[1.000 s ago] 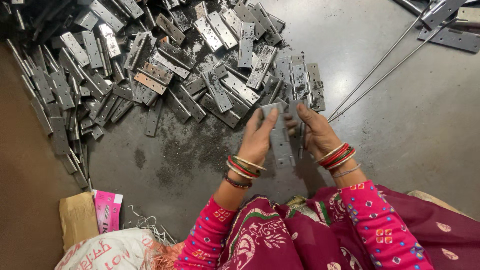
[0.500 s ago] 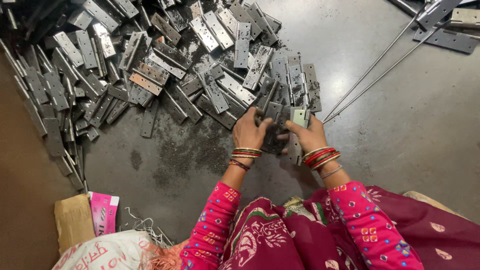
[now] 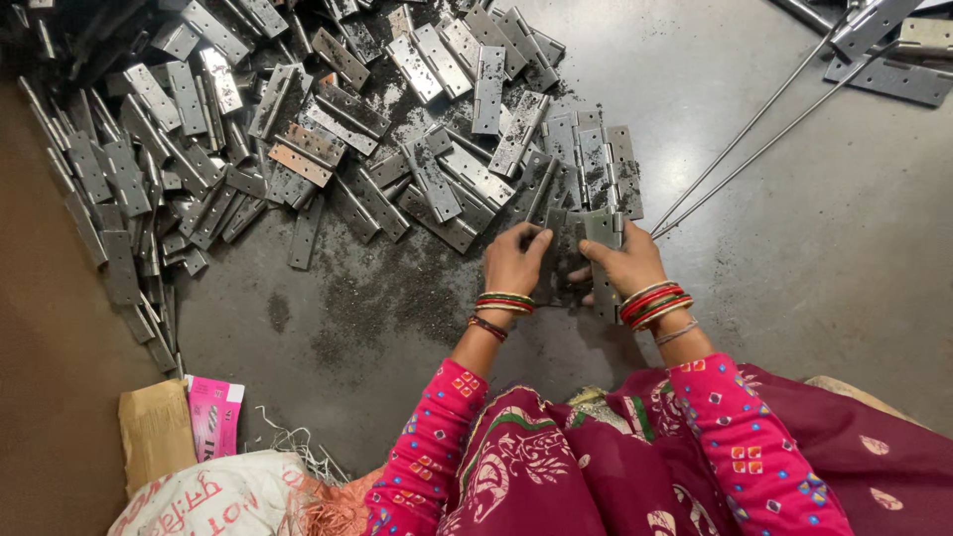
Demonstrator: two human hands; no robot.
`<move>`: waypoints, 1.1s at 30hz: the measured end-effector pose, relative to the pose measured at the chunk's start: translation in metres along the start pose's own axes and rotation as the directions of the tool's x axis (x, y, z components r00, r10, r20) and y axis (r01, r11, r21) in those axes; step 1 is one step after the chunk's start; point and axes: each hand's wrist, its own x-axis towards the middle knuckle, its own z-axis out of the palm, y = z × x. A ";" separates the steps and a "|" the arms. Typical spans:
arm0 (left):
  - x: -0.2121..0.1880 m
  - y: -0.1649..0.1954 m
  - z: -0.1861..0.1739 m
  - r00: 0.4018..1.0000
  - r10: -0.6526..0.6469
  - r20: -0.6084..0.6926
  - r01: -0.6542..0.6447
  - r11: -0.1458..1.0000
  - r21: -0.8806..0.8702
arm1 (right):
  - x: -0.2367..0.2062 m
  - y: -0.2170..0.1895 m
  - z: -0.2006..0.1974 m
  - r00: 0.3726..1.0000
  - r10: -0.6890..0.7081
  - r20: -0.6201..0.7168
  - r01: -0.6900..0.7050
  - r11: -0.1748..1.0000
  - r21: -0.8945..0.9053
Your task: The person sorts metal latch components by picking them up from a pile and stacking them together by hand.
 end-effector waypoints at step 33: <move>-0.024 0.041 -0.032 0.977 -0.024 0.213 0.149 0.791 -0.594 | 0.002 0.014 0.004 0.934 -0.259 0.246 0.163 0.922 0.352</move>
